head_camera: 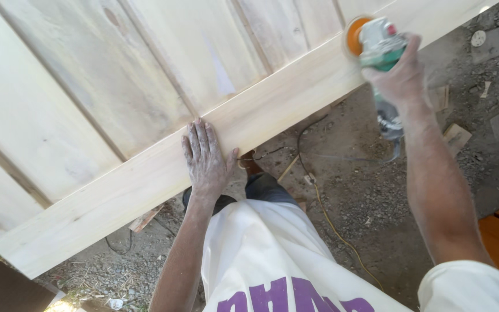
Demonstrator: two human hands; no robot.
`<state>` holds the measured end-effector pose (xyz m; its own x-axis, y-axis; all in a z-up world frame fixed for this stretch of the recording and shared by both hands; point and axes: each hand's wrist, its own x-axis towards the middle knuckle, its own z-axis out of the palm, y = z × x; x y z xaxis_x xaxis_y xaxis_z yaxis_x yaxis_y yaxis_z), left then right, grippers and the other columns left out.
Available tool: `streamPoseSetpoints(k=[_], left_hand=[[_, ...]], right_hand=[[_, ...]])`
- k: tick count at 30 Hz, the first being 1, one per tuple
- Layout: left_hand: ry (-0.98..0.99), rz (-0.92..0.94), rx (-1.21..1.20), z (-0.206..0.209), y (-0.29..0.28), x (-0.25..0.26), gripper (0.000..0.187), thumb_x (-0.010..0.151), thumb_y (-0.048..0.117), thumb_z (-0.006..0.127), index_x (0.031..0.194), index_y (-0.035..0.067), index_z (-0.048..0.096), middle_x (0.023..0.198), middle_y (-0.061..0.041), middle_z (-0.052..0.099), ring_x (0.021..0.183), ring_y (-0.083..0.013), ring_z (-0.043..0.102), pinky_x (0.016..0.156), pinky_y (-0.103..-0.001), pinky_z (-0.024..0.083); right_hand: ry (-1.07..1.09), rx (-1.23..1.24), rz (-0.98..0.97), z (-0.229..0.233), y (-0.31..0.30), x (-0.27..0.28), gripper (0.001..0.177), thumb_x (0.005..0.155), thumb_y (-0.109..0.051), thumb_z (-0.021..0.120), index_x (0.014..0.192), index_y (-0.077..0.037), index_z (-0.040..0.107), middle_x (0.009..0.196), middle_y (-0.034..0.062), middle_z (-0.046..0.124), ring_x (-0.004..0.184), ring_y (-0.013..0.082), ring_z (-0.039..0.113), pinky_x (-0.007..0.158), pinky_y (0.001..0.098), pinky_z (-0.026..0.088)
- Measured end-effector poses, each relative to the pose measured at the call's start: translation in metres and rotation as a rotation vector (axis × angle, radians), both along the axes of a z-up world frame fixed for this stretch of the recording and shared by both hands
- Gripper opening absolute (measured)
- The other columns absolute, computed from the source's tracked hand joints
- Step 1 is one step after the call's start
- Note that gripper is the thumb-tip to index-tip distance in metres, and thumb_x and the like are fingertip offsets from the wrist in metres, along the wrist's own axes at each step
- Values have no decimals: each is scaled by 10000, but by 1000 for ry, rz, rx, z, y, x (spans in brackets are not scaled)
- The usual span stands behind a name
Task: The person uses a power sander to smooth the surface of a wooden door, moving the tool along the planks and joints while stabilizing the door by hand.
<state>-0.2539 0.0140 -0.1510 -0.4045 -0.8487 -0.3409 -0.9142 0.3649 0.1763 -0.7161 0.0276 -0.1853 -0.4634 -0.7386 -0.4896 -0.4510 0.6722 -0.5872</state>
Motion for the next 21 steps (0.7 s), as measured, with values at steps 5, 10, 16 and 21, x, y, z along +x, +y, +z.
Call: streamPoseSetpoints(k=[5, 10, 16, 21], left_hand=[[-50, 3, 130, -10, -4, -56, 1009, 965, 598, 492, 1596, -93, 112, 1680, -277, -10, 1554, -376, -53, 1245, -508, -57], [23, -79, 265, -11, 3, -104, 935, 1006, 578, 419, 1609, -53, 81, 1684, -230, -30, 1546, -328, -71, 1230, -457, -76], [548, -108, 623, 10, 45, -164, 700, 1003, 510, 406, 1545, 70, 363, 1667, -137, 317, 1489, -298, 388, 1104, -399, 407], [934, 442, 842, 13, 73, -187, 706, 1011, 500, 535, 1530, 25, 469, 1542, -179, 534, 1429, -296, 524, 1165, -423, 450]], right_hand=[[-49, -84, -124, -44, -8, -109, 896, 861, -82, 832, 1535, -99, 242, 1405, 239, 521, 1238, 328, 658, 874, 444, 648], [132, -180, -49, -81, 7, -171, 873, 943, -145, 811, 1558, -104, 192, 1331, 215, 544, 1162, 335, 685, 886, 453, 632], [71, -129, -5, -67, 30, -122, 936, 913, -86, 867, 1547, -25, 182, 1436, 246, 511, 1294, 341, 649, 967, 476, 609], [-2, -94, 141, -2, 40, 10, 909, 883, -107, 862, 1503, -40, 202, 1396, 266, 516, 1229, 355, 661, 964, 458, 655]])
